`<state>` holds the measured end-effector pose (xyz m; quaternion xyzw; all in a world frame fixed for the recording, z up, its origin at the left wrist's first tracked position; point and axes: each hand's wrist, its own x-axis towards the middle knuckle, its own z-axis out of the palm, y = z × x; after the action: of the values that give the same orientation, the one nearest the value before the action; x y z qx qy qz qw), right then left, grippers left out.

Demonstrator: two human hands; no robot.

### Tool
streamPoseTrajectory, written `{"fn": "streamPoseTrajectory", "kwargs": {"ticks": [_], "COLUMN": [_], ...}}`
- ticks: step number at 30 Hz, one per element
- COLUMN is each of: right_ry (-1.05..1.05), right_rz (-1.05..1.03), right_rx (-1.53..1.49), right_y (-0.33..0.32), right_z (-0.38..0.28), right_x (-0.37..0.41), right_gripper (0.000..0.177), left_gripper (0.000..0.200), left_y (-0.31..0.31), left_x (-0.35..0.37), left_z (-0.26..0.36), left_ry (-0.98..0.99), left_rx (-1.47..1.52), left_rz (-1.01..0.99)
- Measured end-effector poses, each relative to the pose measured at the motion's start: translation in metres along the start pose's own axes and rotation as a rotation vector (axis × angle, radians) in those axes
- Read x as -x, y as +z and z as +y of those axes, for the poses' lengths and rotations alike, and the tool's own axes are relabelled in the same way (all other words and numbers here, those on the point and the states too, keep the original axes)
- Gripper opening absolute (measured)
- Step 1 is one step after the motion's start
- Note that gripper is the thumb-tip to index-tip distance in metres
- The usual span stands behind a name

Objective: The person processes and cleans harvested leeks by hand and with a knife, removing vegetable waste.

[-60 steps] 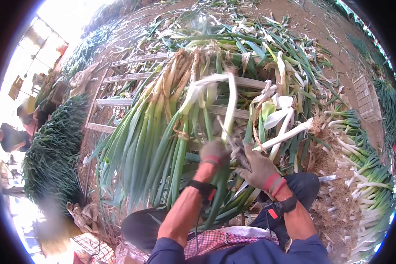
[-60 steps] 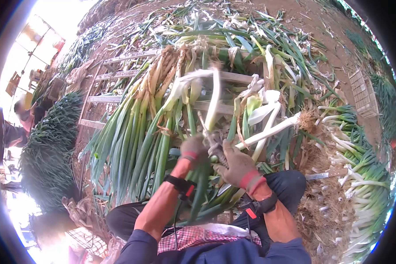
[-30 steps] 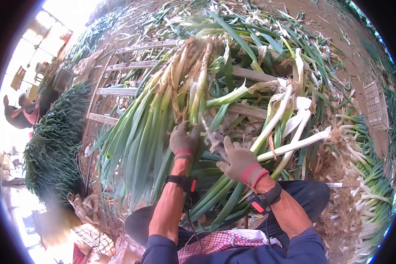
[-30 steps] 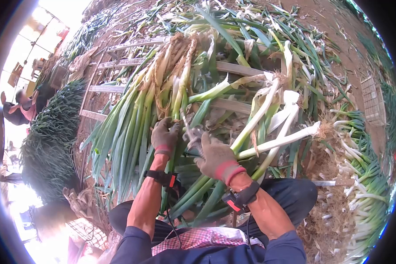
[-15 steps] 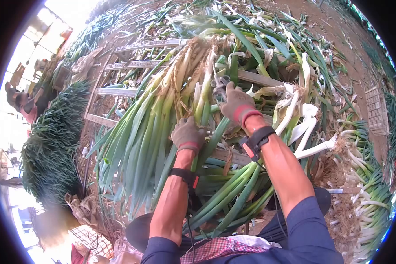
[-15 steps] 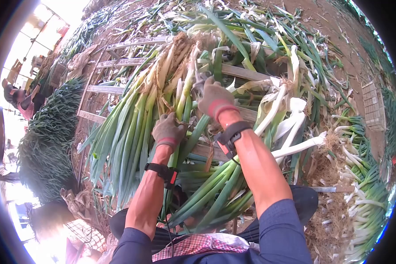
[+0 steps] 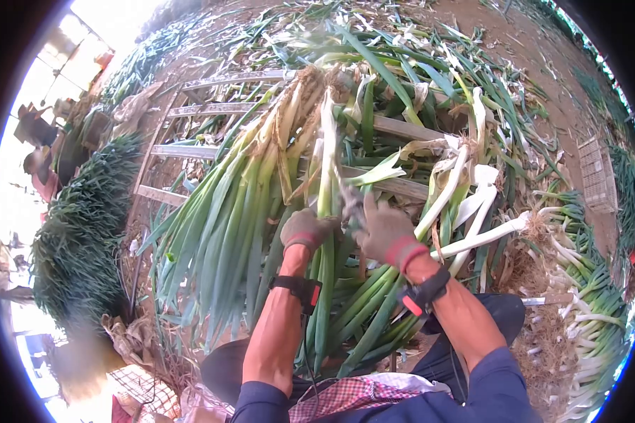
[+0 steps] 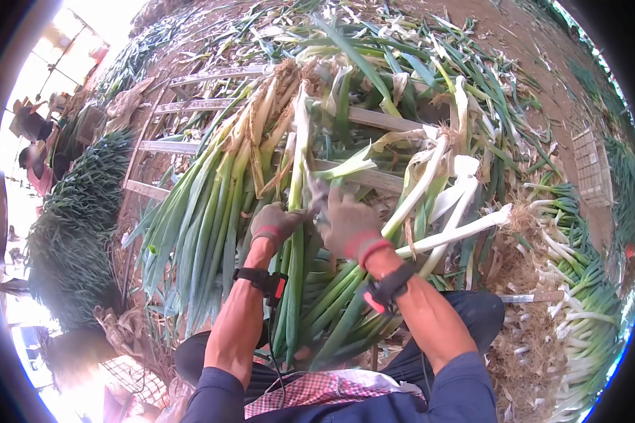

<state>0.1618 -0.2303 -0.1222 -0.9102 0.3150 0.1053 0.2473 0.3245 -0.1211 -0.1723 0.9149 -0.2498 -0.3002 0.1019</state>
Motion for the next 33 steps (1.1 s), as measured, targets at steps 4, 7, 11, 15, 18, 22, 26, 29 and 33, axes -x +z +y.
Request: {"fn": "streamPoseTrajectory", "kwargs": {"ticks": [4, 7, 11, 15, 18, 22, 26, 29, 33], "right_ry": [0.097, 0.042, 0.189, 0.116, -0.018, -0.024, 0.021, 0.012, 0.09], "right_rz": [0.082, 0.148, 0.131, 0.038, 0.009, -0.106, -0.002, 0.058, 0.04], "right_rx": [0.004, 0.035, 0.042, -0.063, -0.053, -0.023, 0.01, -0.035, -0.068], "right_y": [-0.021, -0.032, -0.025, -0.028, -0.009, 0.0, -0.003, -0.019, -0.031], "right_z": [-0.002, 0.0, 0.009, 0.019, 0.032, 0.035, 0.057, 0.055, 0.055], "right_x": [-0.063, -0.099, -0.117, -0.062, 0.009, 0.096, 0.121, 0.119, 0.101], "right_gripper": [0.085, 0.076, 0.077, 0.079, 0.086, 0.092, 0.093, 0.094, 0.092], "left_gripper": [0.067, 0.063, 0.058, 0.056, 0.054, 0.049, 0.05, 0.05, 0.052], "left_y": [-0.002, 0.003, 0.011, 0.024, 0.027, 0.034, 0.044, 0.076, 0.1], "left_x": [0.005, 0.007, 0.009, 0.014, 0.023, 0.024, 0.057, 0.092, 0.133], "left_z": [0.002, 0.002, -0.002, -0.011, -0.005, -0.005, 0.01, 0.035, 0.076], "left_ry": [-0.01, 0.021, 0.071, 0.086, 0.069, 0.121, 0.178, 0.259, 0.346], "left_rx": [-0.001, 0.067, 0.176, 0.263, 0.335, 0.365, 0.337, 0.201, 0.037], "left_rz": [-0.03, -0.051, -0.067, -0.064, -0.062, -0.055, -0.103, -0.066, -0.09]}}
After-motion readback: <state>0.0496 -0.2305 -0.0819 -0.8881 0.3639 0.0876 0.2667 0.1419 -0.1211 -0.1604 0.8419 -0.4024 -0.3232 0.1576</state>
